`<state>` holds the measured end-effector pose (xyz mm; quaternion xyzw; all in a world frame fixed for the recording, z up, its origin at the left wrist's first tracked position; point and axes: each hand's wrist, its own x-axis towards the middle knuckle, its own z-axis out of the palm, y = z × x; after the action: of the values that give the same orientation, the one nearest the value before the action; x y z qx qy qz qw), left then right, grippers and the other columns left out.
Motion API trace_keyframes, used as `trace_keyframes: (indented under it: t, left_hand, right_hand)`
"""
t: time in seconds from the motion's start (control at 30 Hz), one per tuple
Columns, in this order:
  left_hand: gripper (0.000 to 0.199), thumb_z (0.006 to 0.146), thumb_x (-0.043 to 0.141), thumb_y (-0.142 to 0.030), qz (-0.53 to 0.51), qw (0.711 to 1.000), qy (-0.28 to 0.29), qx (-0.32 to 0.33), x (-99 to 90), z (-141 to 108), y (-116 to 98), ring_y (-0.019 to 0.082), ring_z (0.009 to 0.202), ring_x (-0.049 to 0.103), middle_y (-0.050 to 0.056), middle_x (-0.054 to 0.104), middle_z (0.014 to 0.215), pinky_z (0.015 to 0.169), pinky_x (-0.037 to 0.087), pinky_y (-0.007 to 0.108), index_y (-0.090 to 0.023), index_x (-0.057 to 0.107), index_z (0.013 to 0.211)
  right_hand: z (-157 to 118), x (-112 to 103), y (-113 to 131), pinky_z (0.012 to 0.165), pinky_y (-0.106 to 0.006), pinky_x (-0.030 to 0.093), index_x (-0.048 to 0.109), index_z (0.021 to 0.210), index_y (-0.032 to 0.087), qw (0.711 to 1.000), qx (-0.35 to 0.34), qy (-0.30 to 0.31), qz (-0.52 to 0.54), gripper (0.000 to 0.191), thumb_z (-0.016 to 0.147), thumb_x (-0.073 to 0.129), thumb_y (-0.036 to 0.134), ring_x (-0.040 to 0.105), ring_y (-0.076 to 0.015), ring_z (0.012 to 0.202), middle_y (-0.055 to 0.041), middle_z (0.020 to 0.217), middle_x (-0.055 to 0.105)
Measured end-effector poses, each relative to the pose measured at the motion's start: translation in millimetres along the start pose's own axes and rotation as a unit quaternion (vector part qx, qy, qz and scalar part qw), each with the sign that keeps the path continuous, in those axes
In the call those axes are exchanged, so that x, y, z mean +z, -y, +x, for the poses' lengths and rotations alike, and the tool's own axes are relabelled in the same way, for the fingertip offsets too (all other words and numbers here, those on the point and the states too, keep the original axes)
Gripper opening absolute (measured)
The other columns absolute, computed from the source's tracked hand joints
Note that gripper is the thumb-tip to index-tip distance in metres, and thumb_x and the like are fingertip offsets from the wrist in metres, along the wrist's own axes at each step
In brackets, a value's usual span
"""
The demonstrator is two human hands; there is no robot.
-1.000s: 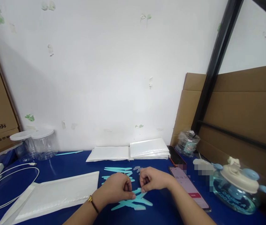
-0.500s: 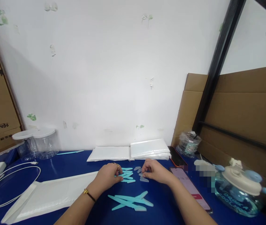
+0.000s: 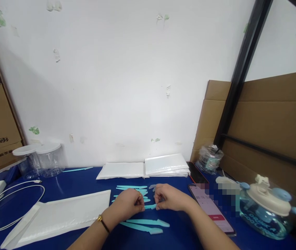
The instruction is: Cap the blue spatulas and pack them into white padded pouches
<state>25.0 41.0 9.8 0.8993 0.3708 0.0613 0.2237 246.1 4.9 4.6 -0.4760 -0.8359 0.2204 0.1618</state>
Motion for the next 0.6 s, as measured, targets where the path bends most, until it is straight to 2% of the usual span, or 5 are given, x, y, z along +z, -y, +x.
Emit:
trace_keyframes:
  t: [0.23, 0.4, 0.43, 0.5, 0.6]
  left_hand:
    - [0.013, 0.072, 0.056, -0.024, 0.093, 0.993, -0.064, -0.045, -18.8, 1, 12, 0.017, 0.072, 0.060, 0.000, 0.070, 0.075, 0.062, 0.034, 0.025, -0.024, 0.069, 0.070]
    - [0.017, 0.069, 0.062, -0.033, 0.069, 0.990, -0.118, -0.041, -22.2, -4, 14, 0.018, 0.081, 0.058, 0.000, 0.067, 0.086, 0.069, 0.037, 0.025, -0.025, 0.067, 0.082]
    - [0.019, 0.068, 0.063, -0.035, 0.055, 0.991, -0.116, -0.027, -20.1, -5, 11, 0.017, 0.082, 0.058, 0.000, 0.066, 0.088, 0.069, 0.037, 0.024, -0.025, 0.067, 0.084]
    - [0.021, 0.067, 0.065, -0.039, 0.030, 0.997, -0.076, 0.005, -13.4, -7, 2, 0.016, 0.079, 0.058, -0.002, 0.065, 0.086, 0.064, 0.037, 0.022, -0.026, 0.067, 0.083]
    - [0.019, 0.061, 0.070, -0.040, 0.033, 0.999, -0.004, 0.027, 0.2, -9, -9, 0.014, 0.069, 0.057, -0.004, 0.066, 0.076, 0.055, 0.032, 0.023, -0.027, 0.069, 0.075]
  right_hand:
    - [2, -2, -11, 0.059, -0.019, 0.037, 0.064, 0.071, 0.017, 0.995, 0.050, -0.088, 0.004, 0.006, 0.069, 0.068, 0.012, 0.053, -0.0116, 0.069, 0.0007, 0.079, 0.056]
    - [0, -8, -15, 0.064, -0.022, 0.041, 0.067, 0.081, 0.018, 0.986, 0.080, -0.143, 0.014, 0.010, 0.071, 0.067, 0.021, 0.055, -0.0143, 0.074, -0.0015, 0.083, 0.058]
    - [-2, -10, -14, 0.064, -0.022, 0.040, 0.068, 0.079, 0.018, 0.988, 0.076, -0.138, 0.012, 0.009, 0.071, 0.067, 0.022, 0.055, -0.0143, 0.074, -0.0015, 0.082, 0.059]
    - [-6, -14, -12, 0.062, -0.021, 0.040, 0.069, 0.075, 0.018, 0.993, 0.064, -0.100, 0.019, 0.008, 0.072, 0.065, 0.024, 0.055, -0.0132, 0.071, -0.0009, 0.078, 0.059]
    - [-14, -18, -9, 0.053, -0.018, 0.038, 0.072, 0.074, 0.017, 0.998, 0.049, 0.019, 0.046, 0.018, 0.066, 0.072, 0.034, 0.053, -0.0110, 0.061, 0.0011, 0.071, 0.060]
